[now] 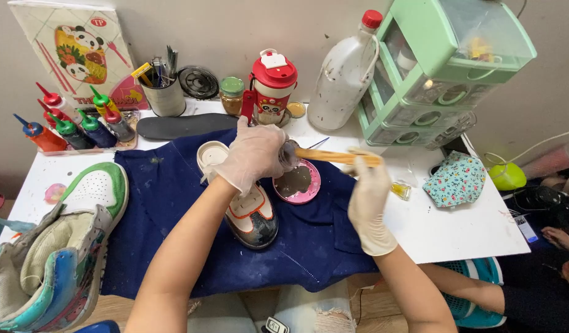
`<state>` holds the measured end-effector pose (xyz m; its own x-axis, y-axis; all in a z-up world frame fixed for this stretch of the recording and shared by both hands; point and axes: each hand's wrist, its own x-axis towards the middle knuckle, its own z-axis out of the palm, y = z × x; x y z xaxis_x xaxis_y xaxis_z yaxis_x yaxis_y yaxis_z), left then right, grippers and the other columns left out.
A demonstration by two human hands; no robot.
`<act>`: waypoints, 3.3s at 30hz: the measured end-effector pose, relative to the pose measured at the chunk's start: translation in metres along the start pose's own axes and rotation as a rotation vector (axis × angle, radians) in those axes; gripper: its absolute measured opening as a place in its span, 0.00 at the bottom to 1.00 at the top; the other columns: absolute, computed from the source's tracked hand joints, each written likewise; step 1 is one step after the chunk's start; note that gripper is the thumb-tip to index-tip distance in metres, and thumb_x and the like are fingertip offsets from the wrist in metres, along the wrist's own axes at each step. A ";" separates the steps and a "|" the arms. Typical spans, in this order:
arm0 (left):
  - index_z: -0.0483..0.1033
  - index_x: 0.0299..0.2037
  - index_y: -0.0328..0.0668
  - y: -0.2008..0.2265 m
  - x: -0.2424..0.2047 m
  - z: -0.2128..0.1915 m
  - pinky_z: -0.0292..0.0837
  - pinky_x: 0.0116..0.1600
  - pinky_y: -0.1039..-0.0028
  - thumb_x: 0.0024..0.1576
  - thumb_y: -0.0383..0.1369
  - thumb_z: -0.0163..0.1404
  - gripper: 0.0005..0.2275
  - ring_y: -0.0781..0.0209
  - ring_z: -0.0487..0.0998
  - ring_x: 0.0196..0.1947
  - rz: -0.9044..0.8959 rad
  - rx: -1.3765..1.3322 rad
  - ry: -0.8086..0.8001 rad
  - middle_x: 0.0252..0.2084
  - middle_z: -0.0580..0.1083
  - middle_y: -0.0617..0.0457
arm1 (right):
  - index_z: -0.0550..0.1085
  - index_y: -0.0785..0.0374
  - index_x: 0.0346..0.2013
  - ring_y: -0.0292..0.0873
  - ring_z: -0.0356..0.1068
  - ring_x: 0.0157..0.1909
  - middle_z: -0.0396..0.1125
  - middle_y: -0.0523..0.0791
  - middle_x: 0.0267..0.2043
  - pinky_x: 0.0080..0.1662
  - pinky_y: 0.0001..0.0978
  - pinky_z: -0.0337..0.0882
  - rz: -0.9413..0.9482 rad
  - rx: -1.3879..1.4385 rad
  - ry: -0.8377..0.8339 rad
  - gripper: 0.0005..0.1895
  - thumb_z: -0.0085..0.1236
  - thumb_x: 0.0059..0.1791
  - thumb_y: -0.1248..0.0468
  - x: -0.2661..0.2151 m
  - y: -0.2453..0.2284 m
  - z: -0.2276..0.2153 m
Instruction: The person mixes a dark liquid and a yellow powder in a small pink bowl using a wooden stick. They repeatedly stir the mixture to combine the ingredients while wearing gloves.
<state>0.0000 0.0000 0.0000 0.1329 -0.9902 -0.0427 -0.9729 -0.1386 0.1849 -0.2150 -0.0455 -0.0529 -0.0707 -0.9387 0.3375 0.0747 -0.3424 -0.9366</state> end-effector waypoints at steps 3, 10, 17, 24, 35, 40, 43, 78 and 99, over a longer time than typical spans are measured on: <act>0.80 0.52 0.48 0.006 0.000 -0.003 0.45 0.74 0.40 0.49 0.51 0.59 0.24 0.51 0.80 0.54 0.004 0.023 -0.048 0.48 0.80 0.51 | 0.81 0.62 0.46 0.38 0.75 0.34 0.75 0.47 0.32 0.44 0.31 0.74 -0.232 -0.176 -0.320 0.10 0.56 0.53 0.74 -0.007 0.015 0.004; 0.81 0.48 0.47 0.006 0.009 0.016 0.46 0.73 0.35 0.41 0.43 0.65 0.23 0.50 0.80 0.49 0.003 0.039 -0.033 0.44 0.80 0.53 | 0.81 0.61 0.41 0.36 0.72 0.26 0.71 0.45 0.21 0.34 0.28 0.74 -0.026 -0.187 -0.368 0.08 0.56 0.50 0.71 -0.001 0.022 0.028; 0.81 0.50 0.46 -0.002 0.001 -0.002 0.47 0.74 0.38 0.43 0.44 0.60 0.24 0.50 0.81 0.52 -0.026 -0.054 -0.011 0.46 0.81 0.51 | 0.79 0.67 0.40 0.39 0.69 0.26 0.69 0.46 0.20 0.34 0.27 0.63 0.247 0.296 -0.147 0.09 0.53 0.51 0.67 0.018 0.044 0.005; 0.81 0.51 0.46 -0.020 0.002 -0.005 0.46 0.73 0.37 0.51 0.44 0.53 0.20 0.48 0.82 0.50 -0.071 -0.141 0.057 0.45 0.81 0.50 | 0.78 0.63 0.33 0.43 0.72 0.31 0.72 0.45 0.26 0.44 0.31 0.71 -0.504 -0.174 -0.133 0.06 0.59 0.50 0.76 -0.025 0.021 -0.026; 0.81 0.54 0.50 -0.025 -0.007 -0.016 0.46 0.74 0.41 0.44 0.41 0.58 0.24 0.48 0.82 0.50 -0.099 -0.189 0.089 0.45 0.81 0.51 | 0.82 0.61 0.43 0.47 0.73 0.35 0.71 0.43 0.33 0.42 0.36 0.75 -0.806 -0.388 -0.274 0.10 0.65 0.49 0.74 -0.015 0.034 -0.038; 0.83 0.50 0.53 -0.031 -0.002 -0.016 0.46 0.77 0.50 0.40 0.43 0.60 0.24 0.49 0.82 0.52 -0.165 -0.238 0.039 0.44 0.81 0.52 | 0.80 0.64 0.42 0.40 0.74 0.32 0.75 0.49 0.31 0.40 0.35 0.75 -0.292 -0.243 -0.044 0.04 0.62 0.52 0.71 0.041 0.060 -0.003; 0.82 0.53 0.53 -0.035 0.001 -0.011 0.46 0.77 0.50 0.41 0.47 0.60 0.26 0.49 0.81 0.53 -0.178 -0.240 0.019 0.48 0.81 0.51 | 0.81 0.65 0.46 0.41 0.77 0.33 0.77 0.53 0.32 0.39 0.31 0.79 -0.206 -0.055 -0.052 0.09 0.59 0.52 0.74 0.070 0.074 0.046; 0.79 0.55 0.58 -0.045 0.004 -0.030 0.45 0.78 0.57 0.45 0.55 0.55 0.27 0.53 0.79 0.58 -0.241 -0.253 -0.076 0.52 0.81 0.53 | 0.83 0.42 0.45 0.44 0.72 0.36 0.73 0.38 0.33 0.46 0.34 0.71 -0.631 -0.581 0.018 0.13 0.68 0.48 0.64 0.120 0.188 0.092; 0.77 0.59 0.57 -0.034 -0.011 -0.050 0.46 0.78 0.57 0.40 0.53 0.59 0.33 0.55 0.79 0.59 -0.253 -0.220 -0.064 0.53 0.80 0.55 | 0.78 0.47 0.39 0.46 0.67 0.35 0.66 0.38 0.34 0.45 0.38 0.69 -0.756 -0.640 -0.058 0.10 0.64 0.47 0.68 0.117 0.184 0.085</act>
<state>0.0409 0.0149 0.0429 0.3458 -0.9220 -0.1745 -0.8457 -0.3867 0.3677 -0.1248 -0.2220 -0.1780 0.1722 -0.4887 0.8553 -0.5221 -0.7816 -0.3414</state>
